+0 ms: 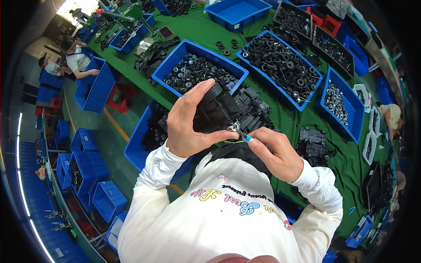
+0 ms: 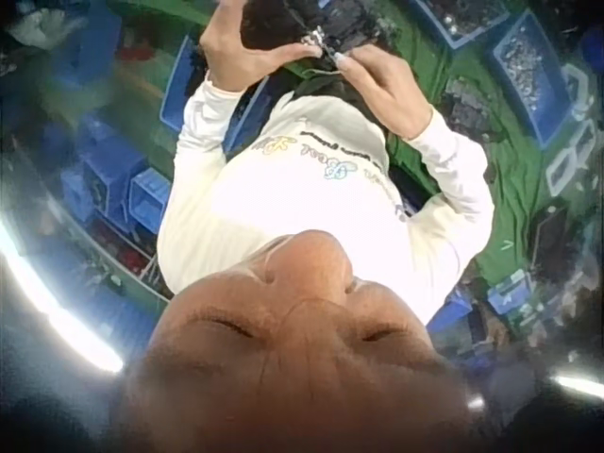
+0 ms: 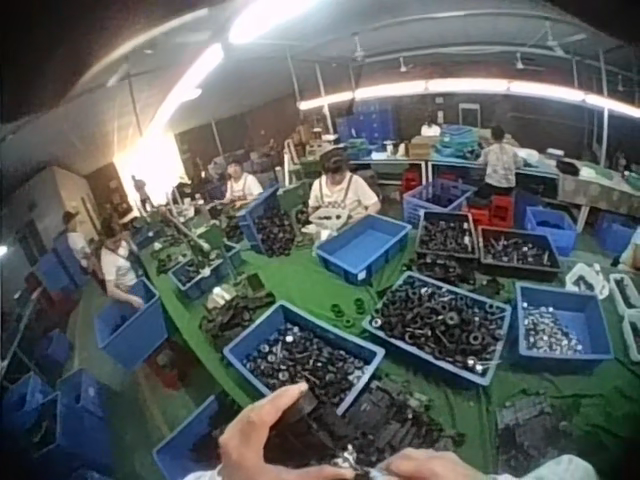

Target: The person assembles toy car frames by attaching wheels onto chassis bases and trimming components with pliers.

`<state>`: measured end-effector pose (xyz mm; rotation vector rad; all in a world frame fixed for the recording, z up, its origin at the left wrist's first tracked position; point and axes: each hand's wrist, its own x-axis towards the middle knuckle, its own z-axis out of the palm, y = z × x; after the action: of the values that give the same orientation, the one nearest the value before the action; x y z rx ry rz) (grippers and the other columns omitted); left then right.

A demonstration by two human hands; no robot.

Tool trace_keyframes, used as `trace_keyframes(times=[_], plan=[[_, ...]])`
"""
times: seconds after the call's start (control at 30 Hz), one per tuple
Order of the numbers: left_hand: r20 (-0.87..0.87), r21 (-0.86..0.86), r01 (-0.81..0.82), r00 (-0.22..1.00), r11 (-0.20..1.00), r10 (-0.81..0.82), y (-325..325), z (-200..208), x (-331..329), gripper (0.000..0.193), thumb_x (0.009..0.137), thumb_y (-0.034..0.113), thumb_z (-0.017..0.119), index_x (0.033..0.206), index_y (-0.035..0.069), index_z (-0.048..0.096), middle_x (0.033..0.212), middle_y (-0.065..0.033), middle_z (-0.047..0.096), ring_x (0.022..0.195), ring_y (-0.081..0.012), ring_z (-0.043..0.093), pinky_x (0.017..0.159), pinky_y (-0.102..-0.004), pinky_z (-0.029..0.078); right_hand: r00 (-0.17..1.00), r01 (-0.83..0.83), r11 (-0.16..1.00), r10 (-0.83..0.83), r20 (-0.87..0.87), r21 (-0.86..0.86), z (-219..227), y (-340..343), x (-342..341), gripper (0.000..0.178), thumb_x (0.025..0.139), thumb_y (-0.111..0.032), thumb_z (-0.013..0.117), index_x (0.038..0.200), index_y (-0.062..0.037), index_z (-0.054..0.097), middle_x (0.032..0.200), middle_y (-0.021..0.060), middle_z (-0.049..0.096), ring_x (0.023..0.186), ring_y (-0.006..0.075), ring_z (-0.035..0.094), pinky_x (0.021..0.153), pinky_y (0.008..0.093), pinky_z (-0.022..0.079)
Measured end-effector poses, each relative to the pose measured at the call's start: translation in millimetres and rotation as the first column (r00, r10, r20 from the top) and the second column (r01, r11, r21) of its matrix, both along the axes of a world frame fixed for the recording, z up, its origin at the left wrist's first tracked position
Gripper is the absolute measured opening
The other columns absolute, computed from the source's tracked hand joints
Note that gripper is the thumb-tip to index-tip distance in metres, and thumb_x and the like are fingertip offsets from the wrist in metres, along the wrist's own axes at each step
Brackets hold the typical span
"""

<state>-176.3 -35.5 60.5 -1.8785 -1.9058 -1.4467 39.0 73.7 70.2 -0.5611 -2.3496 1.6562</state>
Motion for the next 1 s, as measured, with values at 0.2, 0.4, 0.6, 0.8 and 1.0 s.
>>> trace_keyframes(times=[0.2, 0.4, 0.6, 0.8, 1.0], plan=[[-0.072, 0.019, 0.026, 0.997, 0.999, -0.025, 4, -3, -4, 0.096, 0.056, 0.039, 0.093, 0.134, 0.002, 0.051, 0.128, -0.0161, 0.061, 0.107, -0.0313, 0.064, 0.09, -0.038, 0.051, 0.995, 0.009, 0.999, -0.005, 0.1, -0.041, 5, 1, -2, 0.044, 0.1, -0.034, 0.049, 0.079, 0.0038, 0.058, 0.076, 0.0182, 0.053, 0.069, 0.0331, 0.052, 0.065, 0.0413, 0.041], [-0.24, 0.043, 0.0, 0.971, 0.999, 0.01, -2, 1, -11, 0.09, 0.059, 0.04, 0.091, 0.132, 0.003, 0.053, 0.127, -0.0155, 0.062, 0.103, -0.0284, 0.066, 0.081, -0.0348, 0.05, 0.989, -0.04, 0.999, 0.039, 0.142, 0.006, 3, 3, -12, 0.046, 0.1, -0.035, 0.048, 0.081, 0.0046, 0.058, 0.075, 0.0201, 0.054, 0.07, 0.0344, 0.053, 0.066, 0.0423, 0.041], [-0.099, 0.017, -0.294, 0.951, 0.956, 0.294, -13, 5, -69, 0.09, 0.056, 0.034, 0.093, 0.131, 0.004, 0.053, 0.125, -0.0177, 0.061, 0.113, -0.0354, 0.062, 0.097, -0.042, 0.049, 0.982, -0.173, 0.983, 0.168, 0.092, 0.054, -5, 28, -120, 0.052, 0.097, -0.042, 0.05, 0.081, 0.0055, 0.064, 0.07, 0.0221, 0.063, 0.068, 0.0334, 0.063, 0.065, 0.0423, 0.047], [-0.141, 0.271, -0.641, 0.712, 0.718, 0.688, -86, 79, -196, 0.077, 0.065, 0.023, 0.091, 0.128, 0.003, 0.054, 0.106, -0.0174, 0.069, 0.092, -0.0262, 0.07, 0.08, -0.0361, 0.055, 0.933, -0.355, 0.9, 0.358, 0.036, 0.255, 57, -17, -364, 0.066, 0.088, -0.062, 0.055, 0.084, 0.0023, 0.07, 0.071, 0.0125, 0.07, 0.063, 0.0222, 0.071, 0.063, 0.0342, 0.057], [-0.201, 0.301, -0.674, 0.647, 0.675, 0.736, -104, 81, -228, 0.081, 0.062, 0.024, 0.093, 0.131, 0.005, 0.054, 0.11, -0.0167, 0.069, 0.095, -0.0278, 0.07, 0.082, -0.0377, 0.055, 0.923, -0.349, 0.895, 0.379, -0.064, 0.277, 54, -33, -399, 0.061, 0.087, -0.059, 0.059, 0.085, -0.0005, 0.073, 0.072, 0.0158, 0.07, 0.064, 0.025, 0.071, 0.066, 0.0364, 0.057]])
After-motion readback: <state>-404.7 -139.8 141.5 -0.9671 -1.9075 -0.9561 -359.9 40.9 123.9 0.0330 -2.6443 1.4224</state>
